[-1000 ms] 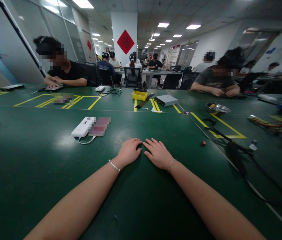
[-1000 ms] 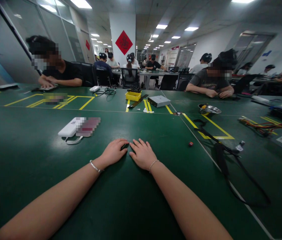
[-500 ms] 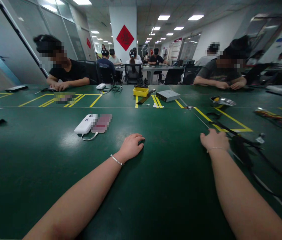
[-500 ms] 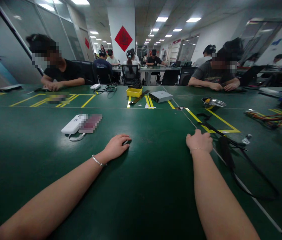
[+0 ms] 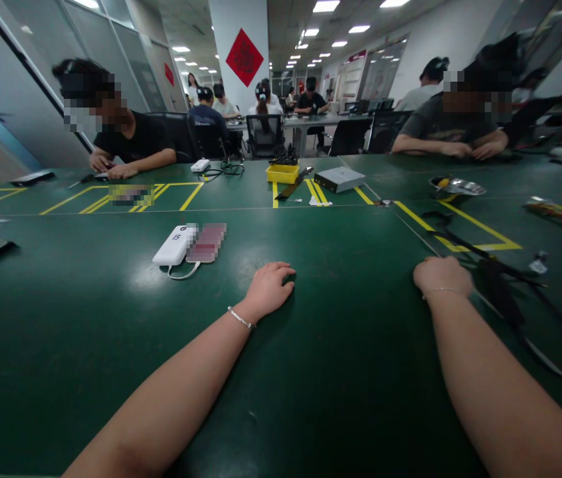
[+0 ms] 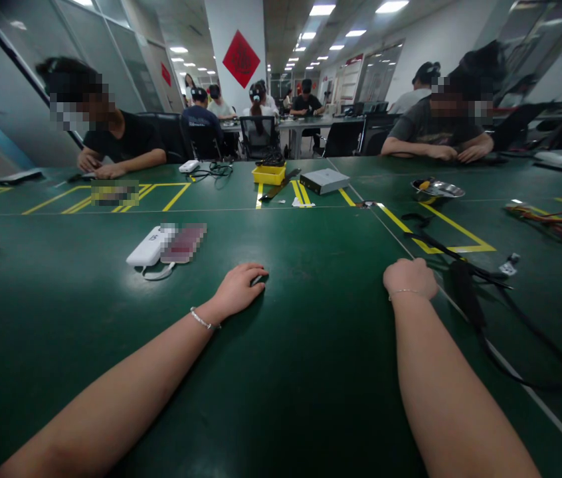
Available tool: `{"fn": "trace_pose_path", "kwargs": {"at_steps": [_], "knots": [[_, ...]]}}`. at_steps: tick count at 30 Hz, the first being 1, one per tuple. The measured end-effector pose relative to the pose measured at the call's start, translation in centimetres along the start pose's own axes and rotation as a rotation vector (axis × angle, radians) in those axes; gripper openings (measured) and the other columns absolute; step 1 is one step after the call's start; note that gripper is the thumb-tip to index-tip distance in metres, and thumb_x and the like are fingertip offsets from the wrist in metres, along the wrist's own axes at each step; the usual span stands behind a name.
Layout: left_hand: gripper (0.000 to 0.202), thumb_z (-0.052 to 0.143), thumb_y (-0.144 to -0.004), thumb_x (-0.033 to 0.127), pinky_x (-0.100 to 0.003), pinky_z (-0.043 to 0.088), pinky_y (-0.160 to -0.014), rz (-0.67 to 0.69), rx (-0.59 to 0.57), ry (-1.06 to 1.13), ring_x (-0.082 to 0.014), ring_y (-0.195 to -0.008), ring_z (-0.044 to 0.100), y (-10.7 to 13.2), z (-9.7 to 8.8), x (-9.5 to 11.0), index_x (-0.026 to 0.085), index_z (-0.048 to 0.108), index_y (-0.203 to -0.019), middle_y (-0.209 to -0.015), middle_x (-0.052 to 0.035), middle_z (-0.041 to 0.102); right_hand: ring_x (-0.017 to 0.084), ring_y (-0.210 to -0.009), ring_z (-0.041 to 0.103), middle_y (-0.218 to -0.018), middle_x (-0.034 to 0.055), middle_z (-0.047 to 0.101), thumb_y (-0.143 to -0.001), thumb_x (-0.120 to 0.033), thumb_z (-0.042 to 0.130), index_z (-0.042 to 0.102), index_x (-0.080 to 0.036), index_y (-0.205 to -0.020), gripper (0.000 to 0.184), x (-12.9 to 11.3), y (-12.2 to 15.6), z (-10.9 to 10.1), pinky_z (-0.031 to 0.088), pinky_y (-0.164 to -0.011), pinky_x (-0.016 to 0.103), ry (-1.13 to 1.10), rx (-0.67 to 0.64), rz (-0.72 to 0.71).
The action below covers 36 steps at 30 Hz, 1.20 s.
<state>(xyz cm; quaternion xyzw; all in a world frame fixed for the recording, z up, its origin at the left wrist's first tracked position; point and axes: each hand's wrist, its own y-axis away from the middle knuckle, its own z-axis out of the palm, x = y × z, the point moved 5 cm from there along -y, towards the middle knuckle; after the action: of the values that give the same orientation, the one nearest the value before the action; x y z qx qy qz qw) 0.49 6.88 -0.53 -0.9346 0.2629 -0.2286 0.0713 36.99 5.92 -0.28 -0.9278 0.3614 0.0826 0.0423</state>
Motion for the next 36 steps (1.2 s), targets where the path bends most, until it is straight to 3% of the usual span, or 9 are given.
{"fn": "trace_pose_path", "kwargs": {"at_steps": [8, 20, 25, 27, 29, 31, 34, 36], "knots": [[0.026, 0.049, -0.078, 0.025, -0.039, 0.035, -0.097, 0.009, -0.009, 0.025, -0.0220, -0.110, 0.049, -0.1, 0.2, -0.3, 0.022, 0.062, -0.101, -0.116, -0.0048, 0.057, 0.037, -0.094, 0.052, -0.105, 0.0280, 0.052, -0.077, -0.027, 0.038, 0.048, -0.004, -0.116, 0.046, 0.1, 0.6, 0.1, 0.042, -0.070, 0.049, -0.050, 0.144, 0.007], [0.024, 0.047, -0.080, 0.024, -0.033, 0.037, -0.096, -0.019, -0.032, 0.103, -0.0178, -0.104, 0.052, -0.3, -0.1, -0.5, 0.021, 0.060, -0.100, -0.109, -0.0020, 0.061, 0.035, -0.090, 0.050, -0.102, 0.0244, 0.050, -0.080, -0.025, 0.033, 0.061, -0.006, -0.101, 0.040, -0.5, 1.9, 0.0, 0.041, -0.066, 0.045, 0.020, 0.164, -0.036], [0.024, 0.047, -0.080, 0.023, -0.035, 0.040, -0.092, -0.106, -0.006, 0.209, -0.0193, -0.100, 0.054, 0.0, -0.4, -0.5, 0.020, 0.059, -0.100, -0.105, -0.0041, 0.062, 0.030, -0.084, 0.052, -0.099, 0.0203, 0.052, -0.080, -0.027, 0.034, 0.063, -0.011, -0.096, 0.037, -0.6, 3.4, -1.3, 0.039, -0.065, 0.042, -0.102, 0.274, -0.019], [0.024, 0.048, -0.079, 0.023, -0.036, 0.041, -0.091, -0.151, 0.001, 0.246, -0.0202, -0.100, 0.054, 0.3, -0.2, -0.2, 0.018, 0.058, -0.101, -0.104, -0.0058, 0.062, 0.027, -0.081, 0.052, -0.096, 0.0178, 0.054, -0.080, -0.028, 0.035, 0.064, -0.014, -0.094, 0.035, -2.1, 4.7, -1.8, 0.039, -0.065, 0.040, -0.189, 0.311, -0.110], [0.029, 0.052, -0.078, 0.024, -0.038, 0.041, -0.090, -0.143, -0.011, 0.285, -0.0208, -0.101, 0.054, 0.6, 0.1, 0.7, 0.018, 0.054, -0.106, -0.107, -0.0075, 0.060, 0.024, -0.079, 0.053, -0.091, 0.0145, 0.057, -0.079, -0.031, 0.039, 0.064, -0.015, -0.090, 0.032, -4.8, 6.4, -1.6, 0.039, -0.066, 0.038, -0.312, 0.258, -0.283], [0.043, 0.057, -0.075, 0.027, -0.036, 0.042, -0.088, -0.070, -0.026, 0.354, -0.0197, -0.100, 0.055, 0.9, 0.5, 1.9, 0.017, 0.046, -0.115, -0.108, -0.0083, 0.059, 0.020, -0.075, 0.053, -0.084, 0.0102, 0.060, -0.078, -0.034, 0.042, 0.063, -0.016, -0.086, 0.029, -8.1, 8.7, -0.5, 0.041, -0.066, 0.035, -0.503, 0.106, -0.440], [0.057, 0.064, -0.069, 0.030, -0.034, 0.046, -0.078, -0.021, -0.079, 0.389, -0.0193, -0.089, 0.058, 0.9, 1.0, 3.0, 0.016, 0.038, -0.118, -0.095, -0.0065, 0.062, 0.016, -0.065, 0.055, -0.075, 0.0041, 0.062, -0.077, -0.037, 0.045, 0.061, -0.018, -0.085, 0.026, -12.5, 12.7, 2.0, 0.043, -0.062, 0.031, -0.830, -0.208, -0.532], [0.048, 0.063, -0.070, 0.028, -0.032, 0.047, -0.070, -0.057, -0.074, 0.369, -0.0188, -0.080, 0.060, 0.8, 1.0, 2.8, 0.017, 0.041, -0.112, -0.086, -0.0048, 0.062, 0.015, -0.065, 0.056, -0.074, 0.0022, 0.062, -0.076, -0.036, 0.049, 0.060, -0.019, -0.084, 0.022, -14.5, 15.0, 3.1, 0.043, -0.062, 0.030, -0.896, -0.315, -0.587]]}}
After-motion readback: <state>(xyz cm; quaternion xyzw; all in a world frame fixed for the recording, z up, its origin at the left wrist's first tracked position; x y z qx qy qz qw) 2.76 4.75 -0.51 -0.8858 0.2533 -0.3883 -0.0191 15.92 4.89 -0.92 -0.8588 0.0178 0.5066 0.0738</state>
